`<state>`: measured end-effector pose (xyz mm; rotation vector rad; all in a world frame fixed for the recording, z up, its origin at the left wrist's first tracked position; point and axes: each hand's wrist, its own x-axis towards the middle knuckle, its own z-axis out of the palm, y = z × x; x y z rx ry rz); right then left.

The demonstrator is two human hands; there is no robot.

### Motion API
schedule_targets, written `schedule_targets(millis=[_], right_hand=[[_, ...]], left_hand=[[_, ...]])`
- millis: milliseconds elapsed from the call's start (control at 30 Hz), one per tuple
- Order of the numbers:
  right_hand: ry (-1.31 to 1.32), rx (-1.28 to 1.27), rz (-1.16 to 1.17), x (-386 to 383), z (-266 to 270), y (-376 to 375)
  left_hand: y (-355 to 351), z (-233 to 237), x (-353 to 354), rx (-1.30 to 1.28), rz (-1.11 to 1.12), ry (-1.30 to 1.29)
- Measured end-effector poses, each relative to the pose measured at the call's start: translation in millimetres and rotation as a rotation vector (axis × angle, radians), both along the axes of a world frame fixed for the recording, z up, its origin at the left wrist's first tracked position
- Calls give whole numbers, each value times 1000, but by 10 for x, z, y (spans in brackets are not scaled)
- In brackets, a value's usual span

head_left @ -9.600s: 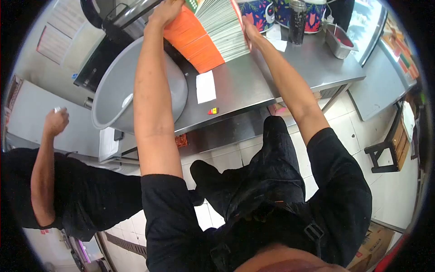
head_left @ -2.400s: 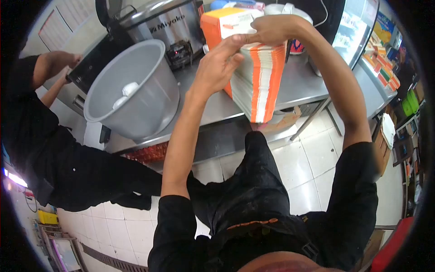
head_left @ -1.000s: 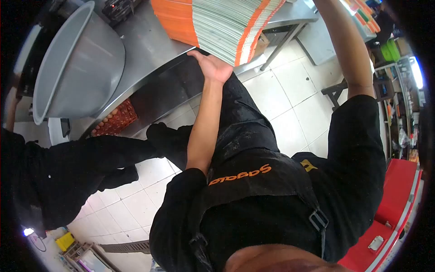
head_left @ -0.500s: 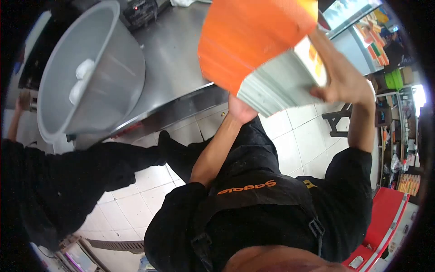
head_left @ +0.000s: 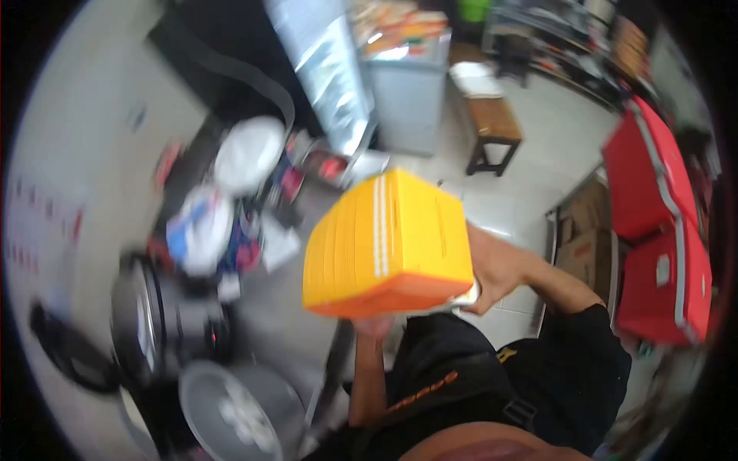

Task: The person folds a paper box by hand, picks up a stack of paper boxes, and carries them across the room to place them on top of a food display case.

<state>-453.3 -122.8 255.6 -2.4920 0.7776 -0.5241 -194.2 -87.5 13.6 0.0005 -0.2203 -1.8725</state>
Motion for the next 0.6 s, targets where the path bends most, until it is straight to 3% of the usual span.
schedule_targets(millis=[67, 167, 300, 400, 500, 600], right_hand=[[-9, 51, -198, -448, 230, 167], [-51, 45, -415, -1159, 312, 212], [-118, 14, -616, -1891, 356, 214], [-109, 3, -762, -2296, 445, 263], [-100, 12, -902, -2613, 432, 276], [-82, 42, -1012, -2841, 350, 171]], left_hand=[[-300, 543, -326, 106, -164, -147], [-865, 921, -1059, 19, -395, -140], [-1407, 943, -1897, -3, -670, -106], [-1658, 1270, -2559, 65, -754, -276], [-1996, 1004, -3012, 14, -905, -296], [-2288, 1046, -3486, 49, -984, -303]])
